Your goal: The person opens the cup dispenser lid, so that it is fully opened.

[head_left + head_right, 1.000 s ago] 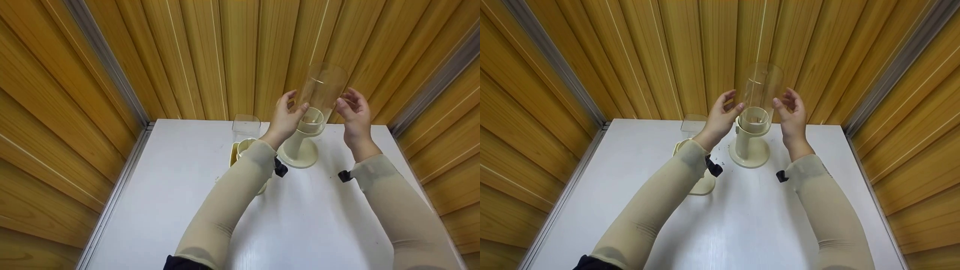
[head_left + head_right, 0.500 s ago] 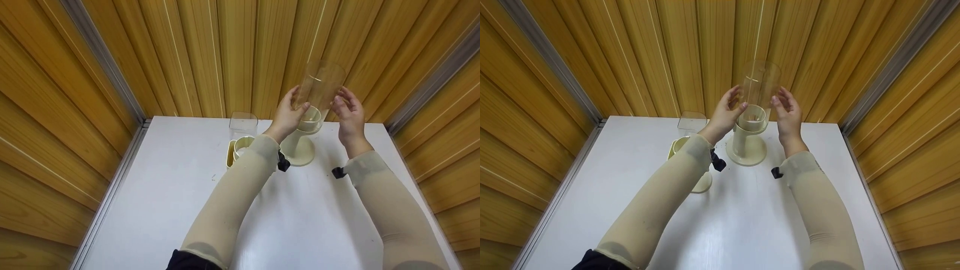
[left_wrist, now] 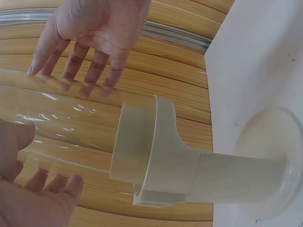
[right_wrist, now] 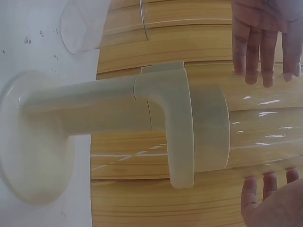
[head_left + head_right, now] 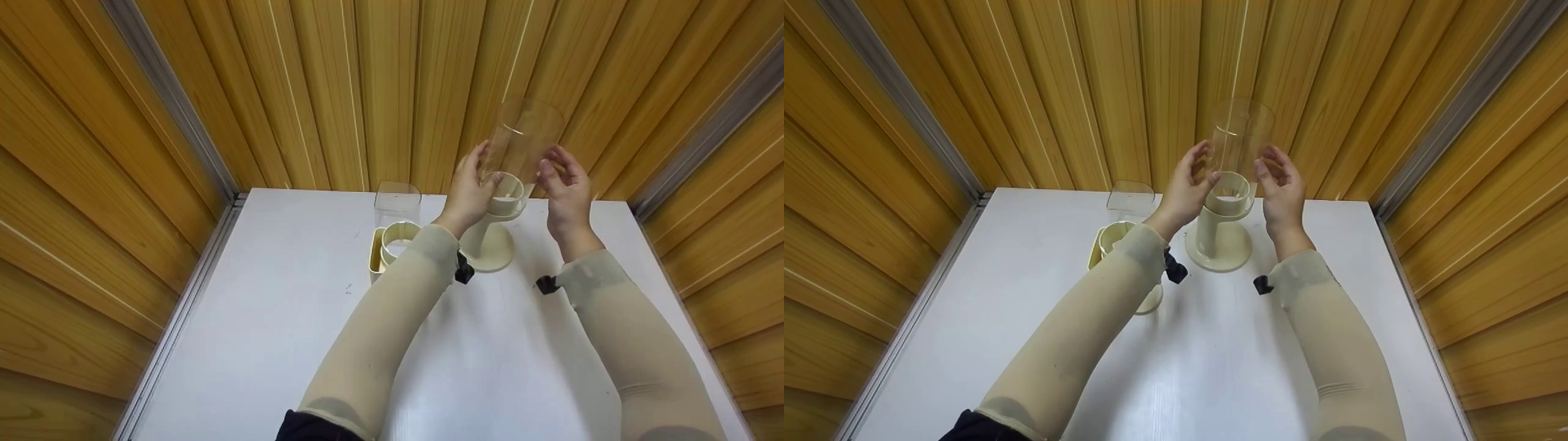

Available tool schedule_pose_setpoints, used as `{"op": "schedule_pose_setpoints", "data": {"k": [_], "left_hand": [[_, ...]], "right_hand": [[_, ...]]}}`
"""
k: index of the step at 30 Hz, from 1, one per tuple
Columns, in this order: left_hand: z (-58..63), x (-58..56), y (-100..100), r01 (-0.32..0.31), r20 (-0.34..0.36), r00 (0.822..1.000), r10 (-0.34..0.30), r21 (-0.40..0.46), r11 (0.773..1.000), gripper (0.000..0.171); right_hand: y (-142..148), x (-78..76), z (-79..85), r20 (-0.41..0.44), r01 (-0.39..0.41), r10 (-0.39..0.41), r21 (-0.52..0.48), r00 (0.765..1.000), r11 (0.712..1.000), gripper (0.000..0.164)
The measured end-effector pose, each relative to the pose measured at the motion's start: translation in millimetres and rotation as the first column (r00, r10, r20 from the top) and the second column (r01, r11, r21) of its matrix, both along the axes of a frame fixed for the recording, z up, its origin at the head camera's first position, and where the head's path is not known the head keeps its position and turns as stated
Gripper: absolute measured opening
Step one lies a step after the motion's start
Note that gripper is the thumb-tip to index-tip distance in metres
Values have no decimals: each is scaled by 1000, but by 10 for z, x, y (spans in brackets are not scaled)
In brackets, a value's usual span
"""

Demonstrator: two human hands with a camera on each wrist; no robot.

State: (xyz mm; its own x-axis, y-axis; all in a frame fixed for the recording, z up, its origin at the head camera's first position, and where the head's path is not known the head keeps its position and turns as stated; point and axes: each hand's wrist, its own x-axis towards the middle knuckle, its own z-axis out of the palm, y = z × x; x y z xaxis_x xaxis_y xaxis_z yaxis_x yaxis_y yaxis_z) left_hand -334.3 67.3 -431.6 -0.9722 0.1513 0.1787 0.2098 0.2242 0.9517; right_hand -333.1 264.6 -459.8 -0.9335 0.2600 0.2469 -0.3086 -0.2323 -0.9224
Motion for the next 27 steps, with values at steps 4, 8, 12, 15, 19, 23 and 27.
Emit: {"op": "schedule_pose_setpoints", "data": {"k": [4, 8, 12, 15, 19, 23, 27], "left_hand": [[-15, 31, 7, -26, 5, 1000, 26, -18, 999, 70], [-28, 98, -9, -40, -4, 999, 40, -34, 999, 70], [-55, 187, -47, -48, -31, 998, 47, -31, 998, 70], [-76, 244, -65, -55, -55, 997, 53, -29, 998, 69], [-87, 317, -63, -61, -77, 995, 59, -32, 998, 69], [-76, 402, -29, -54, -73, 996, 52, -33, 998, 68], [-86, 506, -8, -43, -77, 996, 41, -25, 999, 69]], "right_hand": [[-23, 39, -20, 21, 8, -9, 6, 1000, 1000, 46], [-44, 87, -44, 23, 15, -15, 9, 1000, 1000, 47], [-67, 152, -56, 21, 13, -13, 11, 1000, 1000, 46], [-84, 209, -49, 5, 15, -15, 30, 1000, 999, 43], [-101, 291, -41, -24, 30, -29, 41, 999, 999, 38], [-81, 367, -47, -65, 43, -42, 1, 997, 999, 34], [-70, 461, -70, -95, 46, -49, -30, 994, 998, 33]]}}
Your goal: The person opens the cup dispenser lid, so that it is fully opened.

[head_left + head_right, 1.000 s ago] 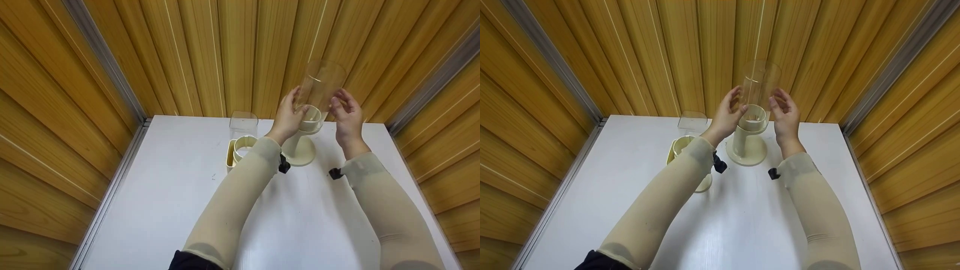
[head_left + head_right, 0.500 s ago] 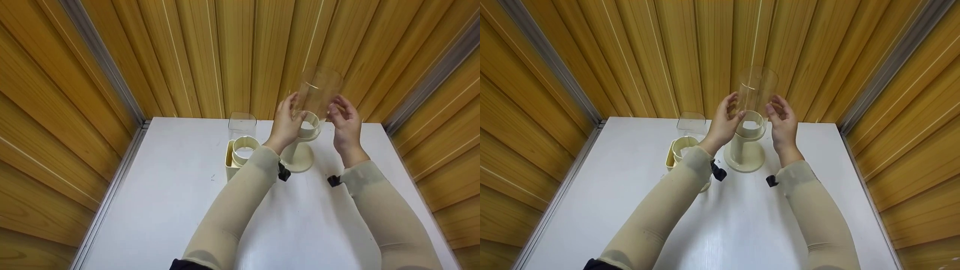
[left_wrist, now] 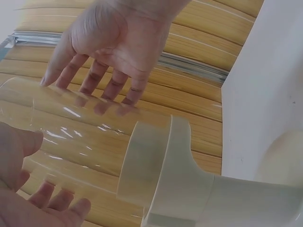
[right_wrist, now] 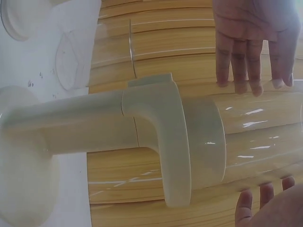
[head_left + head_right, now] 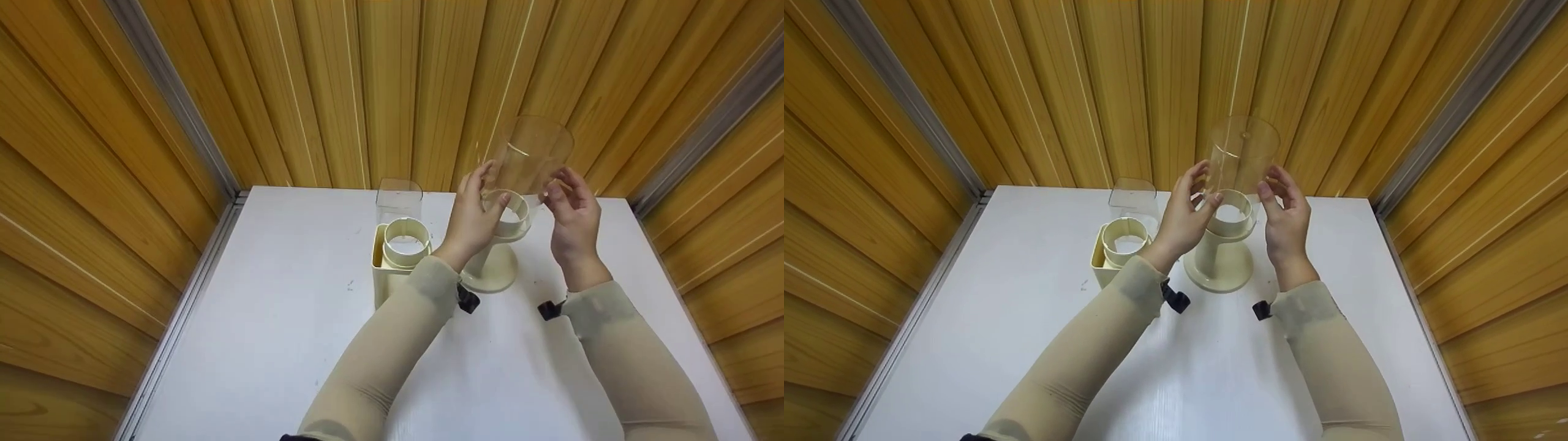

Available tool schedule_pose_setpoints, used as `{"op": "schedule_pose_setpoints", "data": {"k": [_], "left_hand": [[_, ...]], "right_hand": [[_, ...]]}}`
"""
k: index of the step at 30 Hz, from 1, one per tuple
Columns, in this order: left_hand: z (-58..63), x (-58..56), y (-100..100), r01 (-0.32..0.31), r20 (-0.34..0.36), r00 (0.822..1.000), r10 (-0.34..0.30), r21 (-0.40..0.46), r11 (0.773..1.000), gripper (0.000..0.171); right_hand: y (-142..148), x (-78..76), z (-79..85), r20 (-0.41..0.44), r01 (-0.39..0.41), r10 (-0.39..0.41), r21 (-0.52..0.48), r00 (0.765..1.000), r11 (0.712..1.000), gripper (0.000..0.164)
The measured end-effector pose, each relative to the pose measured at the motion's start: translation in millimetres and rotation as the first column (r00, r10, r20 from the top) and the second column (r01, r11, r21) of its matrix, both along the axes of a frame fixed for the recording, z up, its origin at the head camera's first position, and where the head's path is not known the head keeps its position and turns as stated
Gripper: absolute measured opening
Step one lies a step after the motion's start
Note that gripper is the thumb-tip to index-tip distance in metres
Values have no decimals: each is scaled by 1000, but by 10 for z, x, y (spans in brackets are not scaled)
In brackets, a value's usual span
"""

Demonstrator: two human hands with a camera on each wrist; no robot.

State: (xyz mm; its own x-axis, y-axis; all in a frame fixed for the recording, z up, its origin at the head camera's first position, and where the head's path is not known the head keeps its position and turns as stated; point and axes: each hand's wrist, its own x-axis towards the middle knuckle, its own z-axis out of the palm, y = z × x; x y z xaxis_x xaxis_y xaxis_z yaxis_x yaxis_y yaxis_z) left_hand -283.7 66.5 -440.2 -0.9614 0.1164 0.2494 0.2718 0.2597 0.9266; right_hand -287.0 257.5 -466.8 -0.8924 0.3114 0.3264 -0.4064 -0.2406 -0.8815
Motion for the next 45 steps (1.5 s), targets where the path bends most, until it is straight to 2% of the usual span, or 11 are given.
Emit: {"op": "schedule_pose_setpoints", "data": {"k": [4, 10, 19, 26, 33, 37, 40, 45], "left_hand": [[-22, 123, 8, 1, -13, 1000, -1, 19, 1000, 68], [-91, 293, 56, 9, -54, 999, -8, 29, 1000, 68], [-140, 500, 208, 13, -72, 997, -11, 21, 1000, 69], [-133, 630, 287, 36, -83, 996, -37, -5, 999, 70], [-155, 652, 264, 55, -128, 990, -57, -16, 998, 70], [-226, 629, 219, 69, -131, 989, -70, -11, 998, 74], [-336, 619, 186, 75, -97, 992, -76, -13, 997, 81], [-576, 577, 129, 71, 29, 997, -71, 2, 997, 96]], "right_hand": [[-25, 121, -44, -16, 10, -10, -37, 1000, 999, 33], [-51, 288, -134, -86, 27, -38, -119, 996, 993, 33], [3, 490, -185, -158, 86, -113, -167, 981, 982, 29], [83, 612, -164, -221, 51, -97, -204, 971, 978, 31], [152, 638, -167, -248, 21, -65, -172, 967, 985, 32], [179, 653, -169, -246, 13, -49, -146, 968, 989, 33], [209, 680, -178, -240, 11, -41, -125, 970, 992, 33], [241, 706, -185, -231, 11, -36, -111, 972, 994, 32]]}}
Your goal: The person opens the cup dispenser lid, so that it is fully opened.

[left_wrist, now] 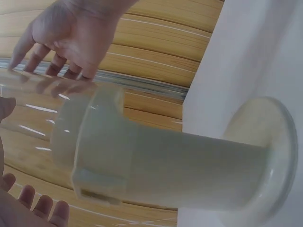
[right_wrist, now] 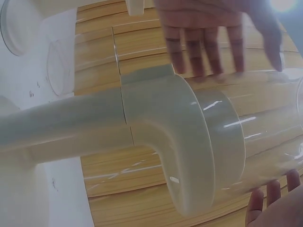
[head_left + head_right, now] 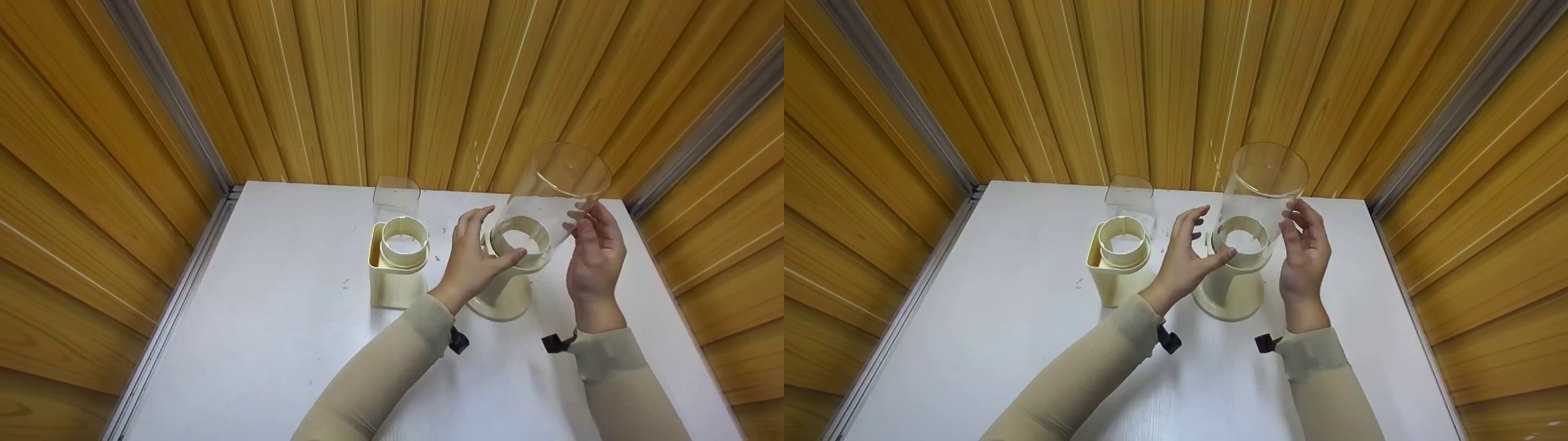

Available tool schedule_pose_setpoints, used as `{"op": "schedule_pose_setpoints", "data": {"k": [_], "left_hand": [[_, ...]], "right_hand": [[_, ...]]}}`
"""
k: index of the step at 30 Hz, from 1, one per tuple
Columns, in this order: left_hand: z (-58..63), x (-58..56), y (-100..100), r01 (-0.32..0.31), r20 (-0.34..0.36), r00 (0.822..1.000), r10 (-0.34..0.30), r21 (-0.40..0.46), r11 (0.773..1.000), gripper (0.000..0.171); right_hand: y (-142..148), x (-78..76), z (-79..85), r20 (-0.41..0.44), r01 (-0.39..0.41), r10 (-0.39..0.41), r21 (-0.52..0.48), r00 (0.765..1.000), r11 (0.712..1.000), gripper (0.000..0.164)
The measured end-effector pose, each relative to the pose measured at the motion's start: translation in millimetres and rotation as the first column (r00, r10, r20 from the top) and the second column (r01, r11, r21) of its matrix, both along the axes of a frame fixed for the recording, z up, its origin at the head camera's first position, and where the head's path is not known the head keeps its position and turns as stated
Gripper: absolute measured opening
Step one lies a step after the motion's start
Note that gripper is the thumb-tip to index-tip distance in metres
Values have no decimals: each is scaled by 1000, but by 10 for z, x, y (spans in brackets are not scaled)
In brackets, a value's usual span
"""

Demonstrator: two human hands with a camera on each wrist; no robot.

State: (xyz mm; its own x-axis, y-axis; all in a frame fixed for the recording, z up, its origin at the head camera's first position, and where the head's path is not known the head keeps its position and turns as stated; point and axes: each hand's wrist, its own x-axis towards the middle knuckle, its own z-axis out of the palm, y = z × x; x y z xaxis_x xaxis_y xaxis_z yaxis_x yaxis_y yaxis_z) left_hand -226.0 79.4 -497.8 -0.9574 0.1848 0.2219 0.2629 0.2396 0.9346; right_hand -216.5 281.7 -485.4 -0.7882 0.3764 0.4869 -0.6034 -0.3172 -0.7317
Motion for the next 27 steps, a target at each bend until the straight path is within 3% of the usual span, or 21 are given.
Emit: {"op": "schedule_pose_setpoints", "data": {"k": [8, 12, 19, 22, 27], "left_hand": [[-290, -107, -27, 33, 144, 989, -26, -47, 998, 118], [-394, -107, -30, 71, 185, 981, -58, -67, 995, 118], [-486, -60, 15, 91, 203, 976, -78, -54, 994, 113], [-504, -47, 33, 87, 191, 979, -69, -85, 993, 112], [-519, -38, 45, 70, 140, 989, -46, -171, 983, 105]], "right_hand": [[11, 2, 8, -13, 2, -2, 0, 1000, 1000, 31], [-1, 29, -3, -17, -5, 5, 10, 1000, 1000, 32], [-5, 93, -12, -33, -5, 6, 36, 999, 999, 35], [-2, 106, -26, -40, -4, 6, 48, 999, 999, 36], [1, 80, -49, -14, -25, 28, 158, 1000, 987, 49]]}}
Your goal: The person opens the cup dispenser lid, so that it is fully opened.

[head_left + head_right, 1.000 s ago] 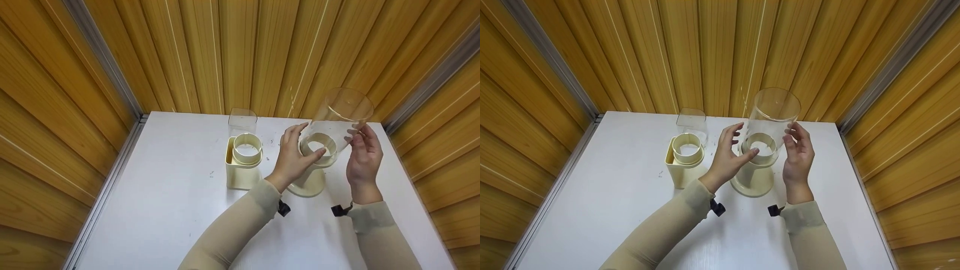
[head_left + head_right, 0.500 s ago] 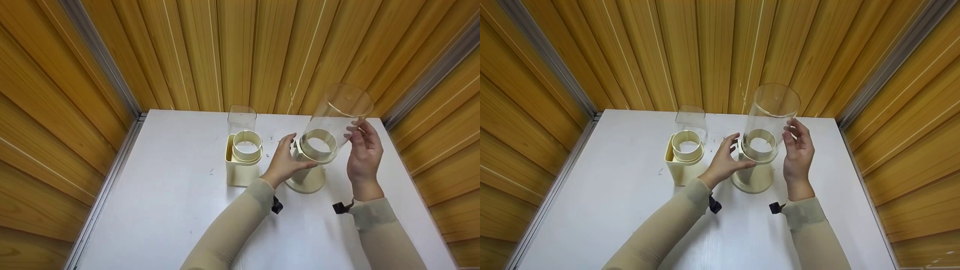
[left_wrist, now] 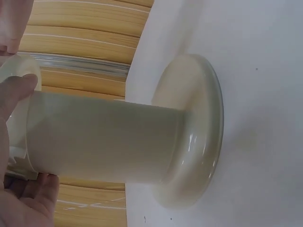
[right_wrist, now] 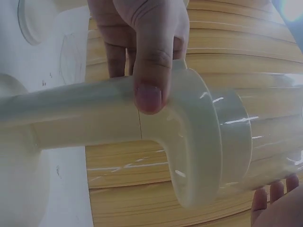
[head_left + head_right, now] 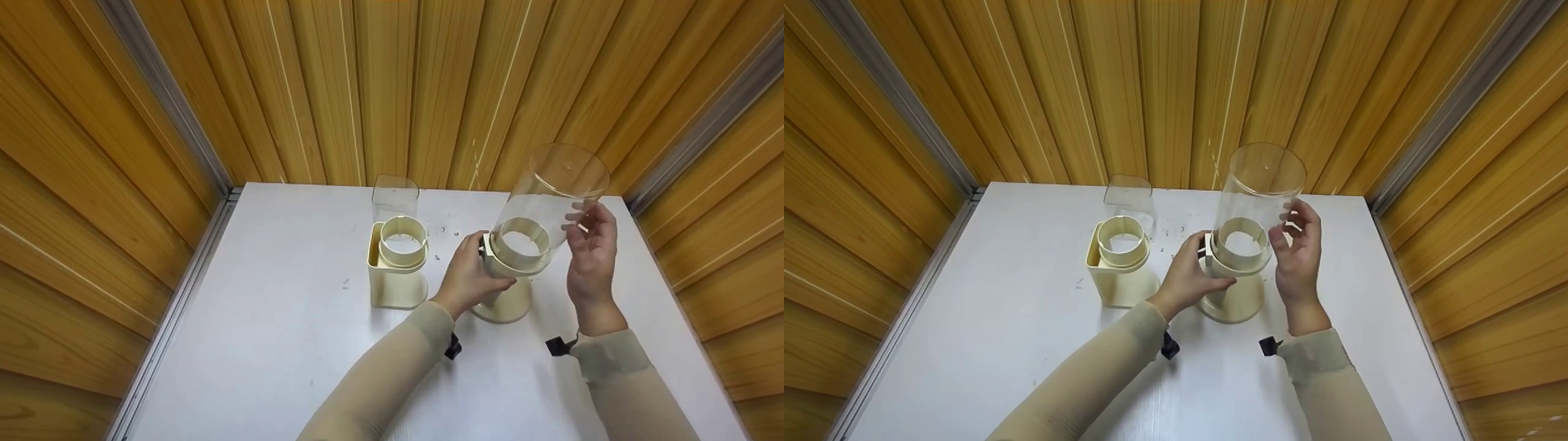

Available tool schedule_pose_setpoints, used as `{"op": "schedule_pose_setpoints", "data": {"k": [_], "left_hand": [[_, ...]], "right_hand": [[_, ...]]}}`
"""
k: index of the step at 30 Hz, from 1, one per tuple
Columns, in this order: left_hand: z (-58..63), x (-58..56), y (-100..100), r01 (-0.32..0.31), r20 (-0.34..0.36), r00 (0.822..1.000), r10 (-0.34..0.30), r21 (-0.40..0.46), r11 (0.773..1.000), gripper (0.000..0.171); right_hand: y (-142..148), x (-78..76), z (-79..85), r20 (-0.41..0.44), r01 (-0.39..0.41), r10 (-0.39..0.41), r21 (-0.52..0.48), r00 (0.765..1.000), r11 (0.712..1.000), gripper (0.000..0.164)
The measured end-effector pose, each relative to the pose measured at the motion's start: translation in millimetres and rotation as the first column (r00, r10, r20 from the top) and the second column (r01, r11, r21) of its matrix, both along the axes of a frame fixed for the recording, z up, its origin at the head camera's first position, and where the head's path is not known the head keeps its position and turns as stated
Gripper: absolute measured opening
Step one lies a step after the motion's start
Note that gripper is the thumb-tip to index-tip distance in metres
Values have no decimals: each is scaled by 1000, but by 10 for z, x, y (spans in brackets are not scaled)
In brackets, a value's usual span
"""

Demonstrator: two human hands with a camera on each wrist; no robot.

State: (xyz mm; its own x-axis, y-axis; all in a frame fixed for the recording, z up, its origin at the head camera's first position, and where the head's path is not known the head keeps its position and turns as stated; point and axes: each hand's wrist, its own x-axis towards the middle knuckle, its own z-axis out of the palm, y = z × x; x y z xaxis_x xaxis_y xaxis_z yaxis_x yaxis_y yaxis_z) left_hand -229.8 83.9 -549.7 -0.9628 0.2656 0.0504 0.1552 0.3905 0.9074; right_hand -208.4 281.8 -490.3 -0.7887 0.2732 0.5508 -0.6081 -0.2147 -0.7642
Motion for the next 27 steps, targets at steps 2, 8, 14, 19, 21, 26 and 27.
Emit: {"op": "schedule_pose_setpoints", "data": {"k": [2, 8, 14, 19, 21, 26, 27], "left_hand": [[-5, -3, -4, -2, -23, 1000, 1, -25, 1000, 102], [-9, -5, -11, 6, -48, 999, -10, -80, 997, 101], [-23, -12, -1, 8, -107, 994, -23, -135, 991, 100], [-25, -21, -1, -9, -136, 991, -13, -155, 988, 99], [-27, -17, -2, -11, -123, 992, -8, -149, 989, 100], [-43, -6, -2, -10, -99, 995, -3, -134, 991, 101], [-46, -6, -1, -11, -101, 995, -2, -136, 991, 101]], "right_hand": [[-4, -19, -14, 34, -20, 18, 54, 999, 998, 61], [1, -50, -30, 196, -86, 58, 139, 979, 987, 100], [-5, -88, 8, 228, -71, 28, 182, 973, 981, 96], [-20, -120, 34, 228, -61, 13, 206, 974, 977, 87], [-23, -122, 38, 234, -54, 3, 211, 972, 976, 88], [-31, -124, 50, 249, -48, -4, 200, 968, 979, 90], [-33, -127, 56, 251, -51, -1, 201, 968, 978, 89]]}}
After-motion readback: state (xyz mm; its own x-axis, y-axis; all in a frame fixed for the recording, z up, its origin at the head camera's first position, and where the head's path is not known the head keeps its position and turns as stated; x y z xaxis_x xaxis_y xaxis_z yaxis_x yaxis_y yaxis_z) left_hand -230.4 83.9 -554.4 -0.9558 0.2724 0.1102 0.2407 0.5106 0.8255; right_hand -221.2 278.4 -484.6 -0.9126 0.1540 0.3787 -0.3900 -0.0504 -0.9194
